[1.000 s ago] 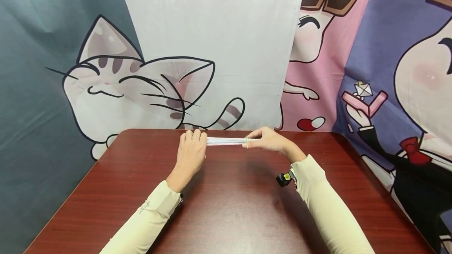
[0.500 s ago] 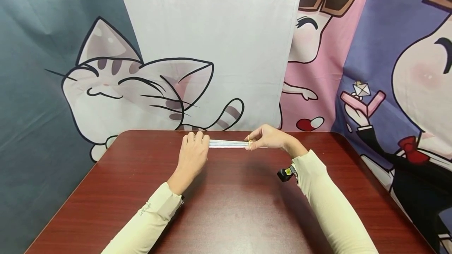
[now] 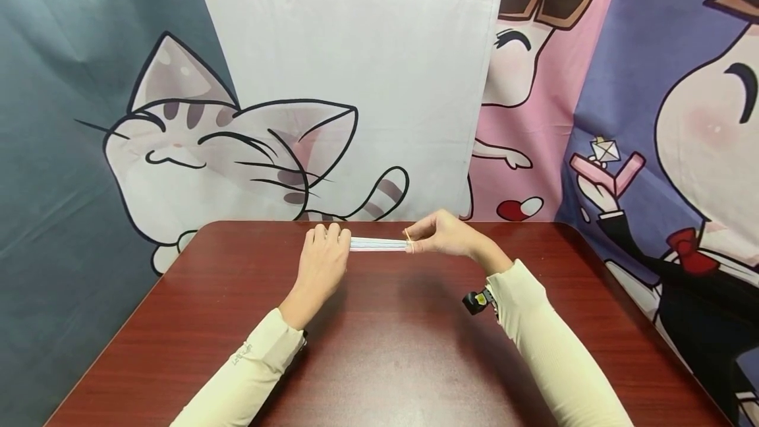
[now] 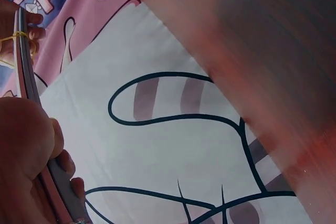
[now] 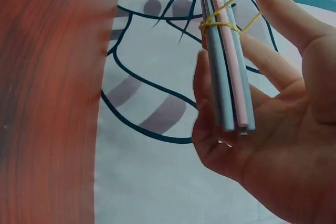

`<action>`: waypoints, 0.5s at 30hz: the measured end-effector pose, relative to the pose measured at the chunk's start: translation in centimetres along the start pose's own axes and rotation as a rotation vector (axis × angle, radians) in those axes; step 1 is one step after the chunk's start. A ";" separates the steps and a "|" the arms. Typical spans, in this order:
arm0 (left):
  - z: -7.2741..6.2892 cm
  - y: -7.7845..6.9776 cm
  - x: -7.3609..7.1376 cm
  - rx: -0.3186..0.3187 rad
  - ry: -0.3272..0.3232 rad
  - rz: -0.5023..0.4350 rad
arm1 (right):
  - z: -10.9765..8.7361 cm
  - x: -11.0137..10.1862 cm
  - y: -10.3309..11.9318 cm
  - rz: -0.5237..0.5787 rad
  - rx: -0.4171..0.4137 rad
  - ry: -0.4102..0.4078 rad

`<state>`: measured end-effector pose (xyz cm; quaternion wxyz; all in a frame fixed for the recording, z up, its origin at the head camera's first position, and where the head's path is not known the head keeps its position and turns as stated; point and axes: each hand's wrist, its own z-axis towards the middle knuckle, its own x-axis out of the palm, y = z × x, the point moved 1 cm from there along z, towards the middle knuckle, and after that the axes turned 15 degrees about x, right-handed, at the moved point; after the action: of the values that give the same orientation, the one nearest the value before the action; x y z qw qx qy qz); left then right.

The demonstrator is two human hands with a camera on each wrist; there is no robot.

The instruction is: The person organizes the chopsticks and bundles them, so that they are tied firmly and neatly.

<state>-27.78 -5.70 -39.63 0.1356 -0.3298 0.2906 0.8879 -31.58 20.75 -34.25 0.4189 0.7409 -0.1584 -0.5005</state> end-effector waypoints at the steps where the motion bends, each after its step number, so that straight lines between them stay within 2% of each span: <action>1: 0.0 0.0 0.0 -0.003 0.005 -0.001 | -0.1 0.2 -0.1 0.010 -0.013 -0.021; 4: -0.1 0.0 0.0 -0.010 0.033 -0.002 | -0.5 0.9 -0.1 0.014 -0.083 -0.104; 9: -0.1 0.1 0.0 -0.036 0.076 0.019 | -1.2 2.3 0.0 -0.054 -0.257 -0.305; 15: 0.4 0.0 -0.3 -0.050 0.029 0.036 | -3.5 3.8 2.4 -0.034 -0.499 -0.519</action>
<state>-27.80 -5.52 -39.21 0.1069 -0.3407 0.2764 0.8922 -26.37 18.49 -34.18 0.5243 0.4667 -0.1203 -0.7020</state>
